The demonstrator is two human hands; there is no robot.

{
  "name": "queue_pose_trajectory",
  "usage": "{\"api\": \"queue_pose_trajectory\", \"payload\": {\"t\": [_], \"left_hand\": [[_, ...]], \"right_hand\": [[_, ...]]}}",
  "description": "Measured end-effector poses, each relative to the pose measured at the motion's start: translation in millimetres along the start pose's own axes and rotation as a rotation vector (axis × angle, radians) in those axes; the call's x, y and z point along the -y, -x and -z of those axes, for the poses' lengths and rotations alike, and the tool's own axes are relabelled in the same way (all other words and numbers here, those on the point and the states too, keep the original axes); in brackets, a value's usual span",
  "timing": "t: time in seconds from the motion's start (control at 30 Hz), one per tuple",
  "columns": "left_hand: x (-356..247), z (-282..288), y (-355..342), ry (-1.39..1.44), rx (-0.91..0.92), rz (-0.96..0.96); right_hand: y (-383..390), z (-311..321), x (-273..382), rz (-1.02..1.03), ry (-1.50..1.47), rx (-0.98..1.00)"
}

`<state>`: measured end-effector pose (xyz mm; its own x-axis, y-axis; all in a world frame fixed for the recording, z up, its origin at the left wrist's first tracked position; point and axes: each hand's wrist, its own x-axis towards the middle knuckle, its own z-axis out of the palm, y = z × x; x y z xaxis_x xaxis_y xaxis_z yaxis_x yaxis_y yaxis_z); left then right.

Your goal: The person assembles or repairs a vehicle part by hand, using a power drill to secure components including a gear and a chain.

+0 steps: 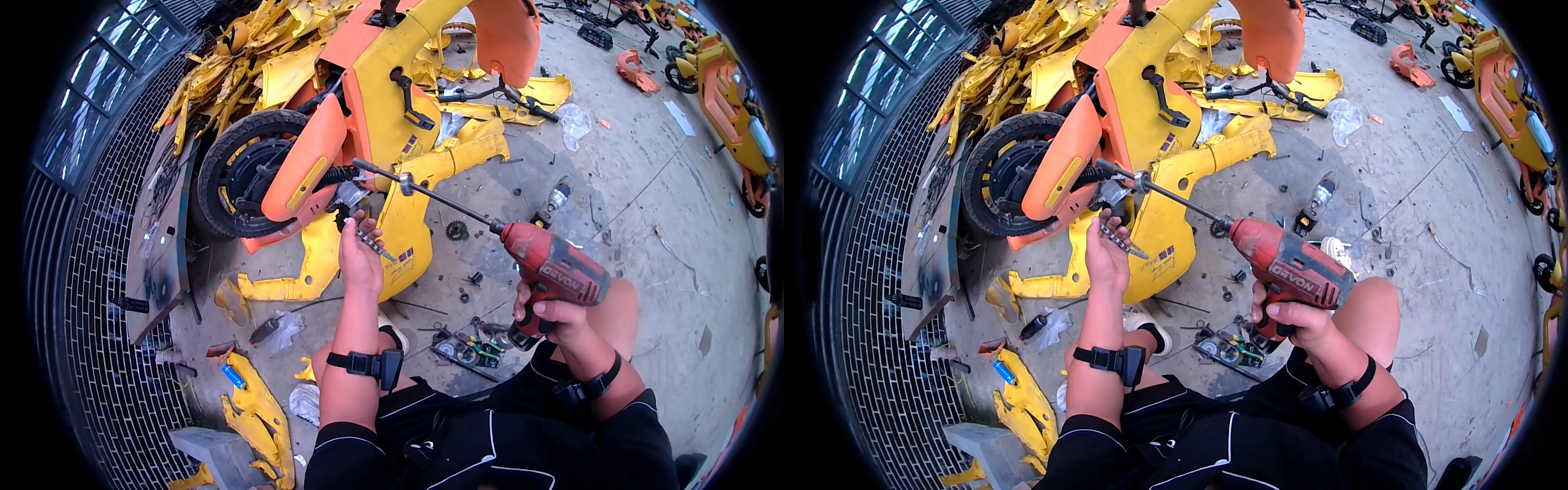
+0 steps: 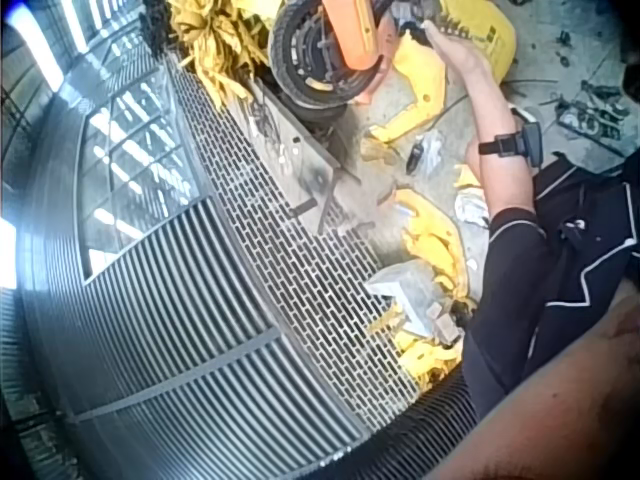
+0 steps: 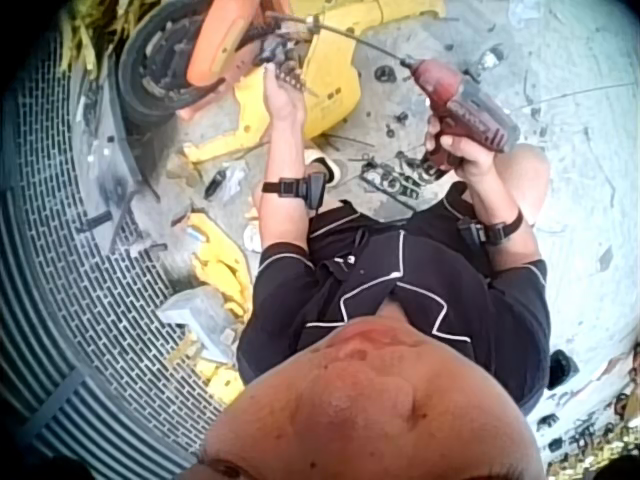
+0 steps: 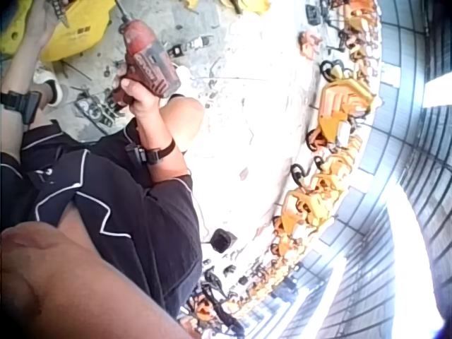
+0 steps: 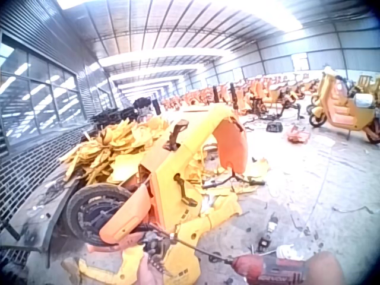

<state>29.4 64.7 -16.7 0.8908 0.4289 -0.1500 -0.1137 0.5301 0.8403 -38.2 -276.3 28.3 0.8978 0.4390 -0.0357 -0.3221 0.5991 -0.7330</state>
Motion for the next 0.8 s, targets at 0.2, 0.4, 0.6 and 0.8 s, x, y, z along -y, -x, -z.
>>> {"api": "queue_pose_trajectory", "payload": {"t": [0.2,0.4,0.6,0.8], "left_hand": [[1,4,-2,0.004,-0.087,0.0],[-15,7,-8,0.014,-0.234,-0.069],[-10,12,-7,-0.058,-0.213,0.02],[-11,8,-5,-0.075,-0.156,0.055]], "right_hand": [[0,-2,1,0.005,0.005,-0.021],[0,2,0,-0.006,-0.005,-0.033],[0,5,-2,-0.013,0.001,-0.018],[0,3,-3,-0.025,0.002,-0.01]]}}
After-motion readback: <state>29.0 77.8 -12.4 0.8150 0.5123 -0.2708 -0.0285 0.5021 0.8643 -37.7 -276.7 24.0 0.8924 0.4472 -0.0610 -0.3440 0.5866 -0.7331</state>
